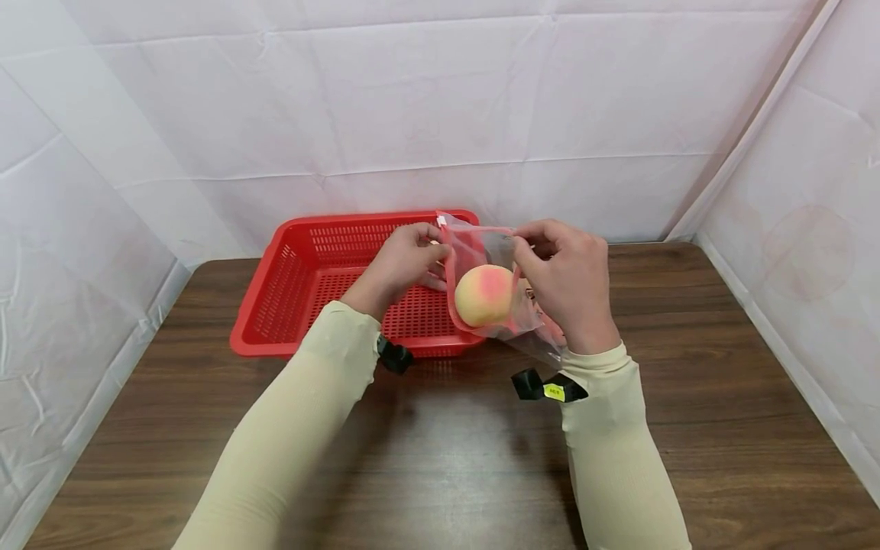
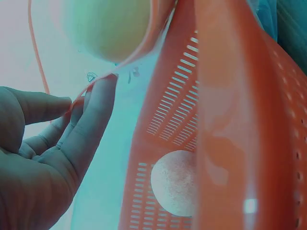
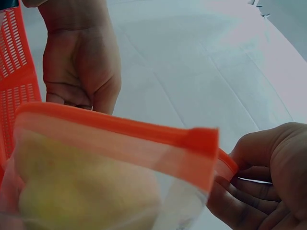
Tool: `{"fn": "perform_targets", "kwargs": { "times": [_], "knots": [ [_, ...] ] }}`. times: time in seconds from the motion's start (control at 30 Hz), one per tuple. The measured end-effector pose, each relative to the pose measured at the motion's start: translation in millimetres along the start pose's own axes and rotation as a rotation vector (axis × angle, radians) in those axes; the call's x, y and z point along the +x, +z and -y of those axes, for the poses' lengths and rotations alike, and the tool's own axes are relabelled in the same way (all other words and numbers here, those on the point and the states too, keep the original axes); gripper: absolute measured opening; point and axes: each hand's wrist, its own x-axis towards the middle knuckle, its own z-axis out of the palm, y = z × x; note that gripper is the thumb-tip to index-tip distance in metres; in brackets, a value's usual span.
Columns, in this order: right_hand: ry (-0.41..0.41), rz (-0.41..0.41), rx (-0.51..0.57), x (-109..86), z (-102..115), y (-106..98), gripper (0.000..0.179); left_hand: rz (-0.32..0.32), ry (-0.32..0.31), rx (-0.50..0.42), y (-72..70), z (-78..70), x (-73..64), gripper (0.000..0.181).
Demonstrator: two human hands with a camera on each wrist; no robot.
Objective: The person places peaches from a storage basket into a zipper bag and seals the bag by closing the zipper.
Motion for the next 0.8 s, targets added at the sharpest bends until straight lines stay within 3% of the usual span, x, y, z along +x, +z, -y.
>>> {"fn": "perform_targets", "kwargs": {
  "times": [0.23,0.67,0.8],
  "knots": [
    [0.023,-0.032,0.001,0.6,-1,-6,0.016,-0.009,0.034,-0.019,-0.5,-10.3,0.0,0.024],
    [0.101,-0.071,-0.056,0.5,2,-23,0.018,-0.049,0.119,0.013,2.8,-43.8,5.9,0.016],
    [0.121,-0.104,-0.065,0.6,3,-29,0.019,-0.076,0.113,0.041,2.3,-47.8,7.4,0.016]
  ]
}}
